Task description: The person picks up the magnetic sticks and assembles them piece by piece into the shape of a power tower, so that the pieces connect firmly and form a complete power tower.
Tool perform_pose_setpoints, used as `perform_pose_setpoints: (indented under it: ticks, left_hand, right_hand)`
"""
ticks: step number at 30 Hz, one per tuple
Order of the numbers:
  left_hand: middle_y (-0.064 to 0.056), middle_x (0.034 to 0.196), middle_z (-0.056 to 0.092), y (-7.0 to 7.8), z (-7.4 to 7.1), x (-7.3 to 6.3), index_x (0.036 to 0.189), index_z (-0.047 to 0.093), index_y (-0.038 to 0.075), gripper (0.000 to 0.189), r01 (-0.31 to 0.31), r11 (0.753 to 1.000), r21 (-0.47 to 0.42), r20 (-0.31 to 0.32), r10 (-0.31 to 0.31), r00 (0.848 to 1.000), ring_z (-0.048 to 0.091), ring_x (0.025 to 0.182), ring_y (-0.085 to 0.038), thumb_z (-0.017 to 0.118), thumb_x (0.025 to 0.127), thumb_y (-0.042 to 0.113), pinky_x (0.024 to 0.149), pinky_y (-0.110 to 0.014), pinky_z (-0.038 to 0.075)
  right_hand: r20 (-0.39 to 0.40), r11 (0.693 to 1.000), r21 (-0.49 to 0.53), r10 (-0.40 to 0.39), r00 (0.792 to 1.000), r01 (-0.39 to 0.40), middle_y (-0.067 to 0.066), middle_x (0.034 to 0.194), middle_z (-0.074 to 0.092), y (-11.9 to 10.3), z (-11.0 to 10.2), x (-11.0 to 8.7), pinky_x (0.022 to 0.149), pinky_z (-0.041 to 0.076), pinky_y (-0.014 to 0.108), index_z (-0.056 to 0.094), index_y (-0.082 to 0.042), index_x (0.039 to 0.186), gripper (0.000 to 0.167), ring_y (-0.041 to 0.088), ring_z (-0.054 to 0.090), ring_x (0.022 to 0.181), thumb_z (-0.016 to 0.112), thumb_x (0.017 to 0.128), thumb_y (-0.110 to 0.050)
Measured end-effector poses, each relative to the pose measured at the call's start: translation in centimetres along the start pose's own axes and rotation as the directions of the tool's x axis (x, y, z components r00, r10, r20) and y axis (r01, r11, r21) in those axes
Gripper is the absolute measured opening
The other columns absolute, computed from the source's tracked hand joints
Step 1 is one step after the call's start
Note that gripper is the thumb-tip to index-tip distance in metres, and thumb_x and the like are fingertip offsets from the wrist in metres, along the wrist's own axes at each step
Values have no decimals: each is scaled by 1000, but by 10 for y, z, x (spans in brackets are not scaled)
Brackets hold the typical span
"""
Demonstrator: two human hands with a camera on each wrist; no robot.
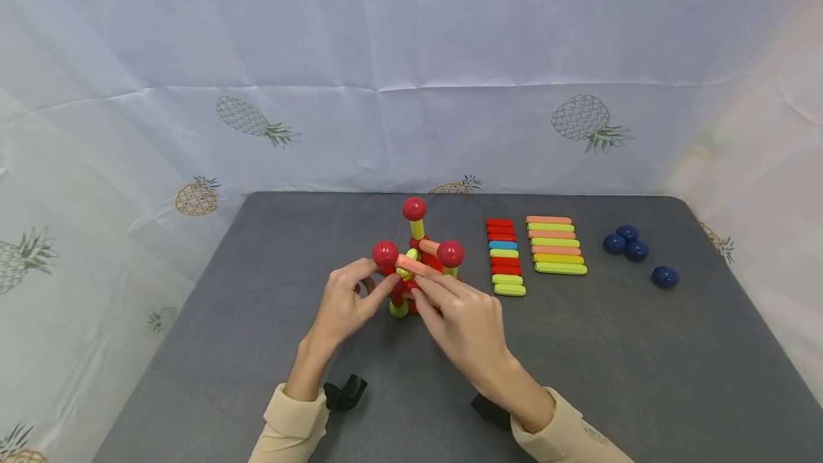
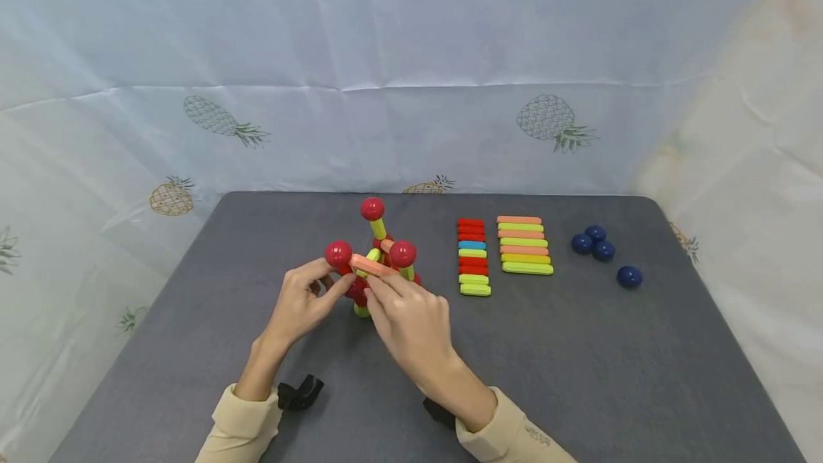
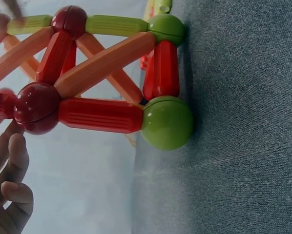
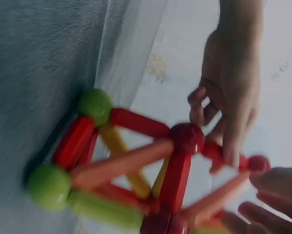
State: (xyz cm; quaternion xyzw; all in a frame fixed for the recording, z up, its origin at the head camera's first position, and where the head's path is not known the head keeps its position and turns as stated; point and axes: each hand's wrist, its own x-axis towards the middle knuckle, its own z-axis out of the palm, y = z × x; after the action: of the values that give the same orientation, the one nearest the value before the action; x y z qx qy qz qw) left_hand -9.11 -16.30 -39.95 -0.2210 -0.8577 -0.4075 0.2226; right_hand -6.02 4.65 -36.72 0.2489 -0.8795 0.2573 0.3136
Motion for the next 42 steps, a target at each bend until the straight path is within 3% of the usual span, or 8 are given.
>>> perform_pose_setpoints:
  ticks: [4, 9, 16, 24, 30, 36, 38, 42]
  left_hand:
    - [-3, 88, 73, 0, 1, 0, 102, 76, 10, 16, 14, 1000, 5, 28, -14, 1000, 57, 62, -9, 80, 87, 15, 54, -31, 52]
    - [-3, 88, 70, -1, 2, -3, 104, 74, 9, 23, 38, 999, 20, 67, -39, 997, 57, 61, -9, 83, 84, 17, 54, -29, 52]
    - [-4, 94, 72, -4, 2, -6, 111, 73, 8, 30, 74, 997, 13, 126, -75, 989, 59, 64, -9, 83, 85, 19, 55, -35, 54]
    - [-5, 97, 75, 8, -4, -10, 108, 75, 9, 29, 61, 998, -15, 220, -56, 974, 59, 66, -7, 85, 83, 18, 57, -28, 51]
    - [-9, 111, 76, 23, -3, -12, 123, 73, 6, 42, 59, 996, -64, 353, -33, 935, 64, 71, -13, 83, 85, 19, 54, -19, 46]
    - [-7, 111, 76, 28, 0, -9, 130, 70, 9, 47, 57, 982, -181, 511, 45, 859, 62, 77, -7, 81, 87, 23, 50, -17, 42]
    - [-4, 98, 76, 23, 0, -9, 117, 75, 10, 33, 35, 973, -229, 489, 84, 868, 58, 72, -1, 82, 87, 22, 51, -17, 42]
    - [0, 61, 56, 5, -1, -9, 72, 65, 13, 24, -33, 952, -304, 238, 110, 965, 40, 54, 0, 88, 77, 8, 47, -18, 33]
  right_hand:
    - [19, 995, -22, 100, 995, -100, 1, 76, 76, 20, -14, -11, 46, 36, 14, 82, -12, 87, 23, 10, 63, 54, 95, 71, -23]
    - [119, 968, -42, 251, 961, -248, 4, 78, 76, 42, -19, -15, 44, 34, 18, 82, -12, 99, 36, 14, 67, 59, 94, 71, -30]
    - [214, 963, 21, 258, 942, -269, 5, 82, 78, 50, -5, -15, 51, 48, 24, 81, -9, 107, 42, 17, 70, 65, 94, 72, -29]
    - [234, 950, 40, 292, 928, -309, 7, 87, 78, 60, 5, -3, 43, 37, 21, 76, -8, 121, 41, 14, 63, 60, 86, 83, -21]
    - [269, 945, 46, 300, 915, -323, 7, 87, 77, 72, 17, 9, 43, 36, 22, 70, -8, 130, 44, 12, 55, 56, 81, 88, -18]
    - [358, 954, 78, 244, 901, -290, 6, 64, 58, 82, 26, 17, 44, 30, 23, 60, -10, 143, 50, 14, 41, 48, 73, 94, -12]
    - [381, 956, 79, 232, 895, -282, 8, 77, 69, 86, 24, 18, 43, 31, 22, 58, -11, 145, 52, 16, 53, 54, 71, 95, -12]
    - [390, 959, 45, 243, 888, -281, 14, 117, 75, 101, 9, 17, 44, 34, 23, 64, -11, 138, 45, 21, 62, 63, 73, 94, -13]
